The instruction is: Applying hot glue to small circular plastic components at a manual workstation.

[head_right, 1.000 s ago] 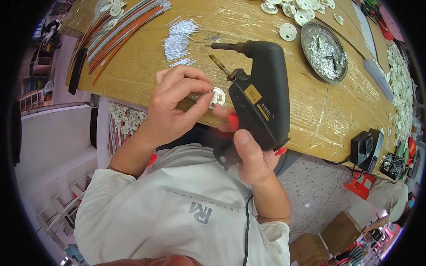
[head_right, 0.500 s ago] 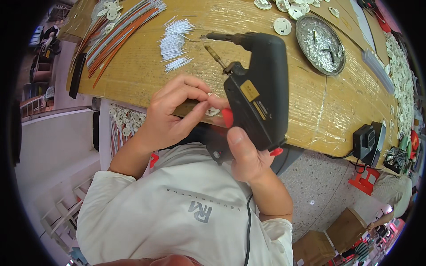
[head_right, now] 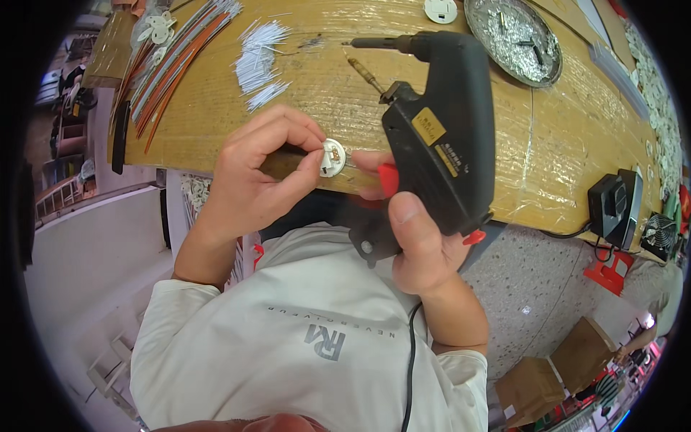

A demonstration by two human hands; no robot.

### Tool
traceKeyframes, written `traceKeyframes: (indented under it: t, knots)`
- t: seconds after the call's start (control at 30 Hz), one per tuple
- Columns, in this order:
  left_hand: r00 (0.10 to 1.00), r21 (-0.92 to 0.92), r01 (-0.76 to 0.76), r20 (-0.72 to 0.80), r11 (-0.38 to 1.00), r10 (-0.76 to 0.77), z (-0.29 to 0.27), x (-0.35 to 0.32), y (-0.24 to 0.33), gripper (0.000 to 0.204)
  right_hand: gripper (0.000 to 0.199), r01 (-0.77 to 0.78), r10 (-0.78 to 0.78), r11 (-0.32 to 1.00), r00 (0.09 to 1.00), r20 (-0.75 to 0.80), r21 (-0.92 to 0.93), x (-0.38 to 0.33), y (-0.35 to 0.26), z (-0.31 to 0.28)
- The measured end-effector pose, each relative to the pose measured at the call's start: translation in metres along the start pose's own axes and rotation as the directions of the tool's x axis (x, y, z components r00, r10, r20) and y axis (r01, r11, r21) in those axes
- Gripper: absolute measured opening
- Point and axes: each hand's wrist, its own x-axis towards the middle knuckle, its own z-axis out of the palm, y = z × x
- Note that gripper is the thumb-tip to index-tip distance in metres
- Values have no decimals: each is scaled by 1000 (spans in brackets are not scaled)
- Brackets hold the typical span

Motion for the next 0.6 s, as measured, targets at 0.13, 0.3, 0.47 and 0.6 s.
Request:
traceKeyframes:
  t: [0.13, 0.3, 0.47, 0.6]
  knots:
    - [1000, 15, 5, 14, 1000, -6, 0, 2, 2, 9, 61, -19, 21, 998, 999, -34, 58, 0, 0, -6]
    - [1000, 13, 3, 24, 1000, -3, 0, 2, 3, 9, 62, -2, 2, 1000, 1000, 5, 22, 1, 0, -9]
    - [999, 4, 24, 32, 1000, -24, 0, 2, 3, 8, 63, -12, 12, 1000, 1000, 5, 11, 1, -1, -8]
    - [999, 2, 35, 36, 999, -35, 0, 2, 5, 8, 63, -1, 1, 1000, 1000, 17, 2, 0, 0, -9]
